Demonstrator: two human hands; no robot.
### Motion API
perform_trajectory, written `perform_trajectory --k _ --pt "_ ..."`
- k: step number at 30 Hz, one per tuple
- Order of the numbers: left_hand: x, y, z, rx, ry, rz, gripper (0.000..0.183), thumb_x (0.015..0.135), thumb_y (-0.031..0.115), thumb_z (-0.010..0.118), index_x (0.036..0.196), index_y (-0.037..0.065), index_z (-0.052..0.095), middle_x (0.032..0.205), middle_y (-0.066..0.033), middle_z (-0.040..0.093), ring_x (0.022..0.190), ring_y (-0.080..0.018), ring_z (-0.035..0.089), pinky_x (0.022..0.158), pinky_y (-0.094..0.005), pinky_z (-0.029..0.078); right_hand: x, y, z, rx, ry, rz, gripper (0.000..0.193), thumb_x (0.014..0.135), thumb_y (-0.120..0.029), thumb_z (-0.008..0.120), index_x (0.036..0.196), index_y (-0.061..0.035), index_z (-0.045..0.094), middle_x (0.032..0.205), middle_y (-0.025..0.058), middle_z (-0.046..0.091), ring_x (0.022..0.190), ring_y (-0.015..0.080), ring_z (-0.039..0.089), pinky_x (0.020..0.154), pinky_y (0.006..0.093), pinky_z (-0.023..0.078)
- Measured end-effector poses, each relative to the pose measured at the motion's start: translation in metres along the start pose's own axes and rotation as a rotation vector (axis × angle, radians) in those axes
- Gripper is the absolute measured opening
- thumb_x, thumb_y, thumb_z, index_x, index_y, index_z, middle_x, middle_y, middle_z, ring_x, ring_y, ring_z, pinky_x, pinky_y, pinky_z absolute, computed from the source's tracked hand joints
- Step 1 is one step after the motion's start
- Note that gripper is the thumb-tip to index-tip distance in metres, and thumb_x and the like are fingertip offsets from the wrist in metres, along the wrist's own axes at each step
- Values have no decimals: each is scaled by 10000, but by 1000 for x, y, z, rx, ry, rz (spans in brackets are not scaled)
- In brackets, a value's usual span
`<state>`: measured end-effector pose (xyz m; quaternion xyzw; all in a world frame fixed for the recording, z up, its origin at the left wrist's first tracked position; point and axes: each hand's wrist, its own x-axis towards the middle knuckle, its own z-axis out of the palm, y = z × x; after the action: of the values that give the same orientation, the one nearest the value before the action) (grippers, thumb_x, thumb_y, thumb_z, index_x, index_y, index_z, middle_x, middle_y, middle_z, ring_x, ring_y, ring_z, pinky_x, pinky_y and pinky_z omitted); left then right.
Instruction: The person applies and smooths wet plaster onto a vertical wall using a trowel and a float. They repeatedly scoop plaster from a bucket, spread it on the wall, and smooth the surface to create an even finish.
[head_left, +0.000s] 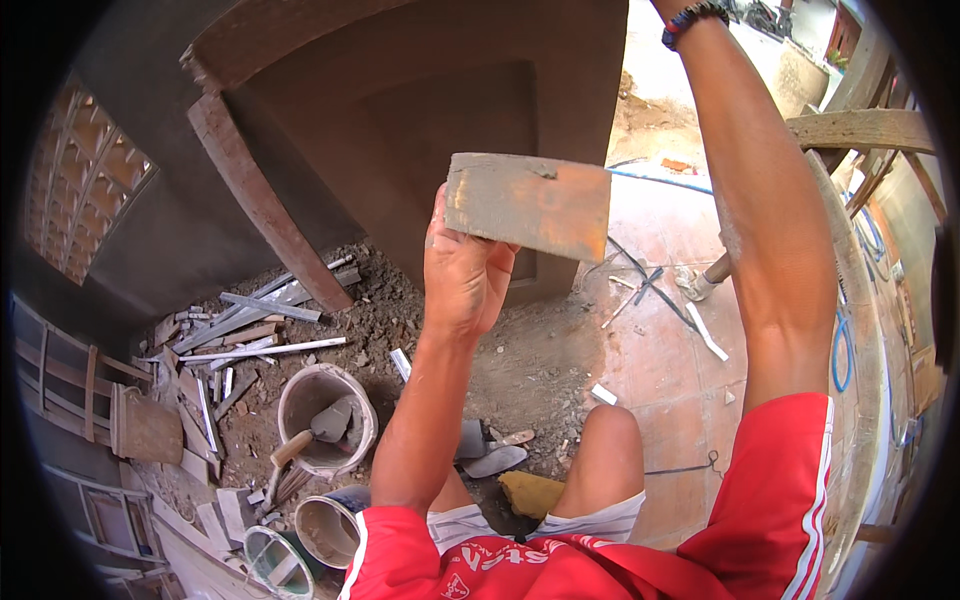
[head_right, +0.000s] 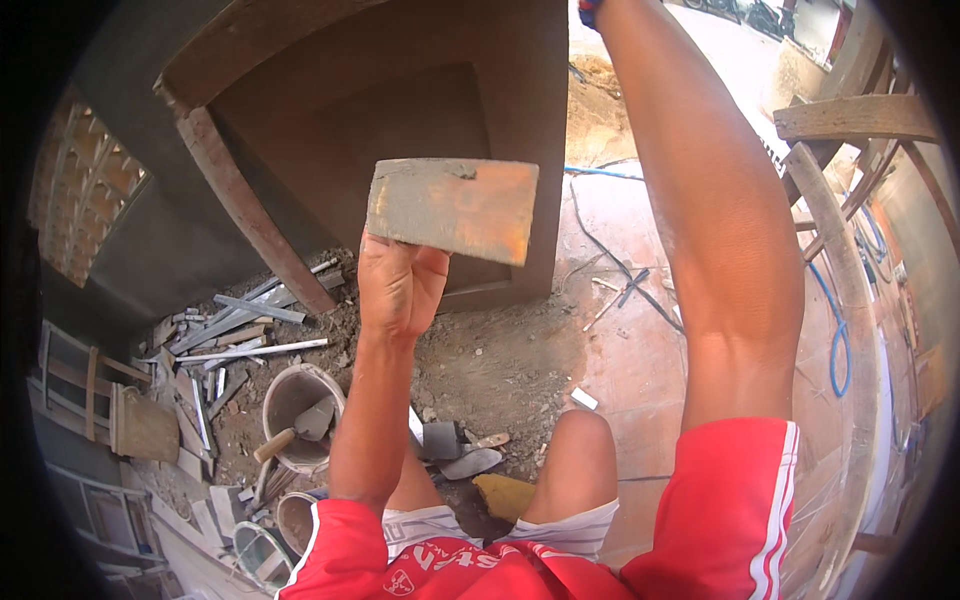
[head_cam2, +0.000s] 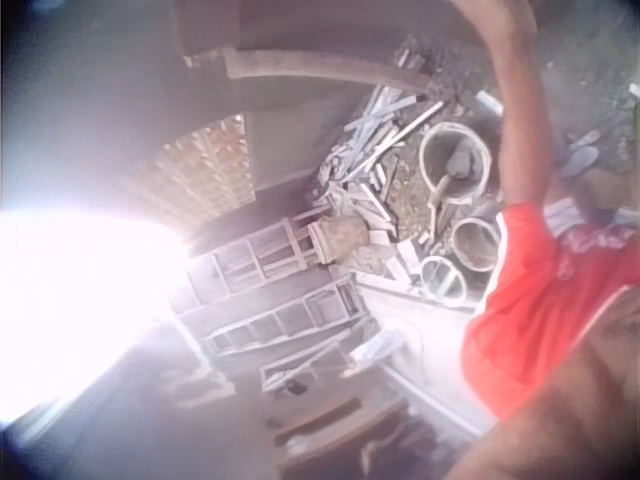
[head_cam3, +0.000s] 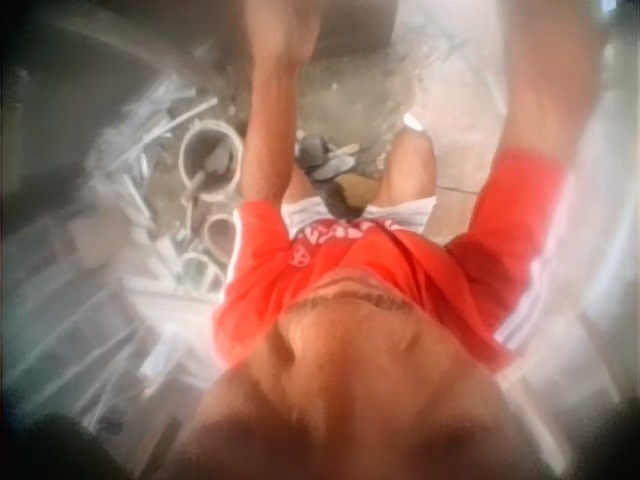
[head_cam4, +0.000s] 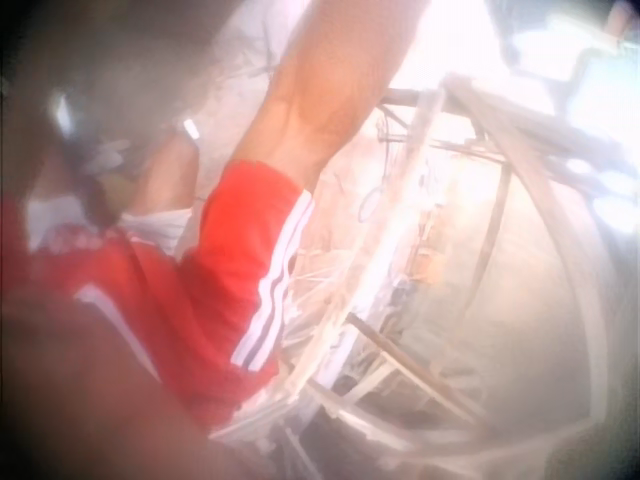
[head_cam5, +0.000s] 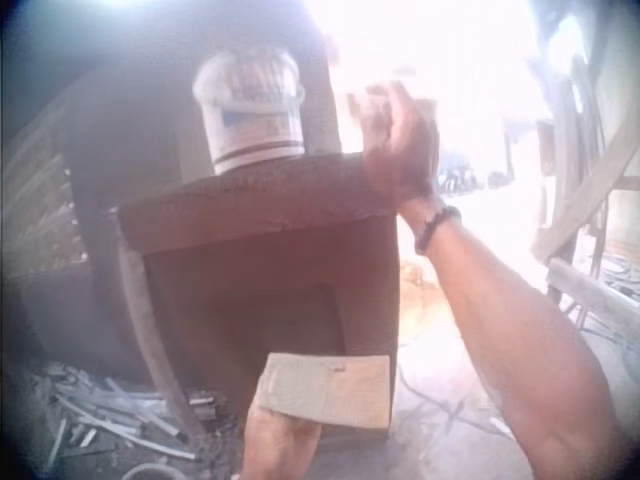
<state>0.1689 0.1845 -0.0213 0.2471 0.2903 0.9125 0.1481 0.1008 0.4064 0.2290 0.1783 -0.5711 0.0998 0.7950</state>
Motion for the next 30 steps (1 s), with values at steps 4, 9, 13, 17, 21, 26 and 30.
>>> perform_trajectory --k 4,9,13,17,21,26,30 --pt "-34 31 -20 10 -46 -43 450 877 54 694 1266 86 469 1198 -12 572 1148 -140 545 994 -306 448 -19 -30 -21 155 -89 273 370 944 -265 518 1152 32 589 1067 204 649 970 345 620 881 426 478" --pt "-45 47 -22 33 -292 -165 475 873 127 722 1281 69 484 1195 1 568 1139 -121 535 990 -314 429 -146 -131 -157 639 -463 1217 300 1012 -215 491 1196 9 570 762 45 622 687 93 571 646 254 481" --pt "-47 51 -10 140 -442 -262 432 881 133 709 1260 76 510 1167 2 586 1119 -110 543 981 -317 432 -196 -207 -192 1440 -573 1885 594 1014 -487 381 1313 16 482 1018 212 627 844 250 660 643 362 561" --pt "-49 46 -15 221 -546 -322 436 882 148 695 1272 74 515 1193 -31 592 1136 -119 536 1000 -312 412 -204 -230 -217 1889 -516 1921 894 806 -664 602 1350 20 415 990 286 609 777 272 638 528 309 520" --pt "-46 37 -10 146 -444 -274 538 899 157 675 1368 53 433 1243 -82 591 1145 -153 545 1007 -327 413 -197 -235 -217 1581 -522 1749 720 877 -562 581 1332 -15 465 1054 219 623 863 257 635 681 314 542" --pt "-57 13 -73 324 111 -326 523 930 148 618 1392 44 396 1168 -107 620 1028 -195 609 936 -327 455 -177 -188 -169 900 -367 1366 358 937 -98 604 1255 7 476 1141 111 617 1008 205 644 869 367 556" --pt "-66 9 -97 508 168 -336 475 930 121 589 1366 27 424 1034 -65 644 874 -114 596 786 -272 469 -184 -118 -118 441 -324 970 313 888 -97 666 1123 48 522 1044 128 637 868 192 647 751 313 555"
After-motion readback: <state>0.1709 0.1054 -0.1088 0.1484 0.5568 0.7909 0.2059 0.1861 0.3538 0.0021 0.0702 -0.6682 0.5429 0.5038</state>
